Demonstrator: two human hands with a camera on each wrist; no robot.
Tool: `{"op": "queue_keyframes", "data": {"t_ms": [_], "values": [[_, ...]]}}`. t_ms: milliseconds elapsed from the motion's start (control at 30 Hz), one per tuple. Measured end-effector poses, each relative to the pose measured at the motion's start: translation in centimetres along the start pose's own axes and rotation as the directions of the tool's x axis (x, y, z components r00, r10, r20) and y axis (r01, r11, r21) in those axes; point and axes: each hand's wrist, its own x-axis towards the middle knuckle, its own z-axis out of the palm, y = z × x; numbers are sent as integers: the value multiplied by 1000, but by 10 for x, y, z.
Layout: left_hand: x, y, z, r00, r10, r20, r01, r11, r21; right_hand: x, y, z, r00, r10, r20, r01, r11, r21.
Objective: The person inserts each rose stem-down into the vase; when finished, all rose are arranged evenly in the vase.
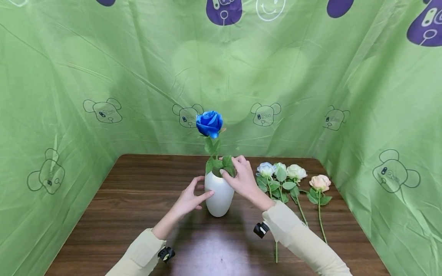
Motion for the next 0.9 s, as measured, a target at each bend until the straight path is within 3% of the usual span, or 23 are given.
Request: {"op": "queue_keyframes", "data": {"t_ms": [200, 367, 533, 733, 900], "values": [[6, -12, 0, 1000, -12, 0, 12, 1000, 7, 2, -1, 2, 999, -32, -5, 32, 998, -53], [13, -23, 0, 1000, -24, -9, 24, 1000, 19, 3, 2, -3, 1000, -7, -7, 8, 1000, 15], [13, -23, 1, 1000, -17, -19, 17, 1000, 21, 3, 11, -16, 993, 102, -56, -95, 989, 111], [12, -23, 1, 999, -28, -23, 28, 999, 21, -9, 33, -30, 968, 240, -78, -225, 961, 160], [-3, 3, 1, 1000, -17, -8, 17, 1000, 23, -29, 58, -32, 942, 329, -60, -316, 934, 163]]}}
